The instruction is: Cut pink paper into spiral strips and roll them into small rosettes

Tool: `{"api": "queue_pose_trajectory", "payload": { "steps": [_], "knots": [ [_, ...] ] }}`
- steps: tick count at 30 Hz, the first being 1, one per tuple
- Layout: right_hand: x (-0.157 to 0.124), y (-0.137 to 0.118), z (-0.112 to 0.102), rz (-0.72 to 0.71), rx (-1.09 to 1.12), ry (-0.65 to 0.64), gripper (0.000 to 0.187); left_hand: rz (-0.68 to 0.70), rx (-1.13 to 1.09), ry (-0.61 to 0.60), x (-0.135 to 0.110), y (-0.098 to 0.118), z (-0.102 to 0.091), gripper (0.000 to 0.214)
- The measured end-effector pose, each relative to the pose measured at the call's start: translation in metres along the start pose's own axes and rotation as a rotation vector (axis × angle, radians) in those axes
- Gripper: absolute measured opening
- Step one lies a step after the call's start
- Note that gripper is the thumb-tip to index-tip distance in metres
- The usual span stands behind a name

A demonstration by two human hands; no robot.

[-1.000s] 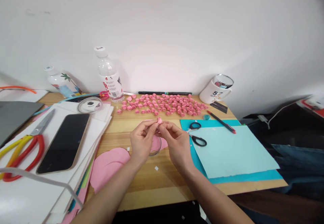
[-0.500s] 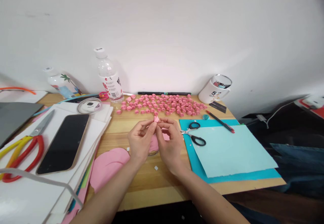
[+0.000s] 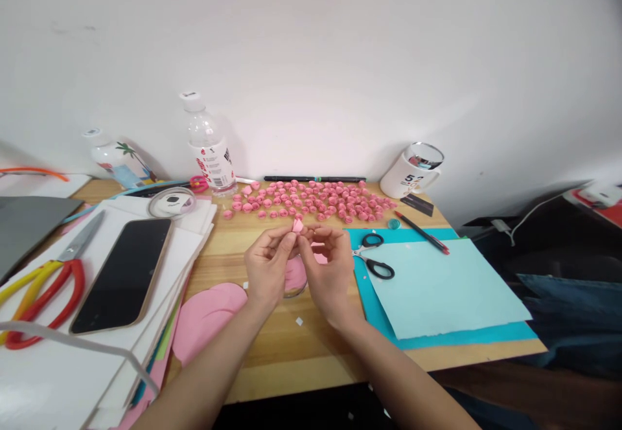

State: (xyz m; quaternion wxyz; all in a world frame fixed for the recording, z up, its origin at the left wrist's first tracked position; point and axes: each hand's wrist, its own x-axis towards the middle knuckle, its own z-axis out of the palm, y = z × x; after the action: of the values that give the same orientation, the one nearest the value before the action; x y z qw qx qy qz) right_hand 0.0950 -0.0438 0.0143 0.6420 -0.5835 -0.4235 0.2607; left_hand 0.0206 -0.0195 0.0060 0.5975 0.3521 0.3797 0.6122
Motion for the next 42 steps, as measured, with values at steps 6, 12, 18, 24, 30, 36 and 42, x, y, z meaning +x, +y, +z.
{"api": "queue_pose_trajectory", "payload": {
  "steps": [6,12,18,24,30,36,42],
  "knots": [
    [0.009,0.0,-0.01,0.146,0.178,-0.176,0.014,0.006,-0.028,-0.04,0.001,-0.002,-0.001,0.017],
    [0.013,0.006,-0.016,0.169,0.26,-0.29,0.013,-0.028,-0.038,-0.01,0.002,-0.002,0.0,0.02],
    [0.02,0.013,-0.033,-0.276,-0.06,-0.368,0.015,-0.068,-0.085,0.017,0.005,-0.001,0.0,0.023],
    [0.034,0.021,-0.046,-0.859,-0.455,-0.304,0.034,-0.086,-0.063,-0.023,0.005,-0.003,0.0,0.021],
    [0.044,0.021,-0.05,-1.05,-0.575,-0.351,0.031,-0.101,-0.041,-0.063,0.005,-0.007,-0.003,0.023],
    [0.043,0.021,-0.044,-1.104,-0.583,-0.326,0.026,-0.098,-0.057,-0.089,0.004,-0.007,-0.003,0.023],
    [0.037,0.022,-0.037,-0.97,-0.483,-0.304,0.018,-0.099,-0.143,-0.13,0.001,0.0,0.002,0.021]
  ]
}}
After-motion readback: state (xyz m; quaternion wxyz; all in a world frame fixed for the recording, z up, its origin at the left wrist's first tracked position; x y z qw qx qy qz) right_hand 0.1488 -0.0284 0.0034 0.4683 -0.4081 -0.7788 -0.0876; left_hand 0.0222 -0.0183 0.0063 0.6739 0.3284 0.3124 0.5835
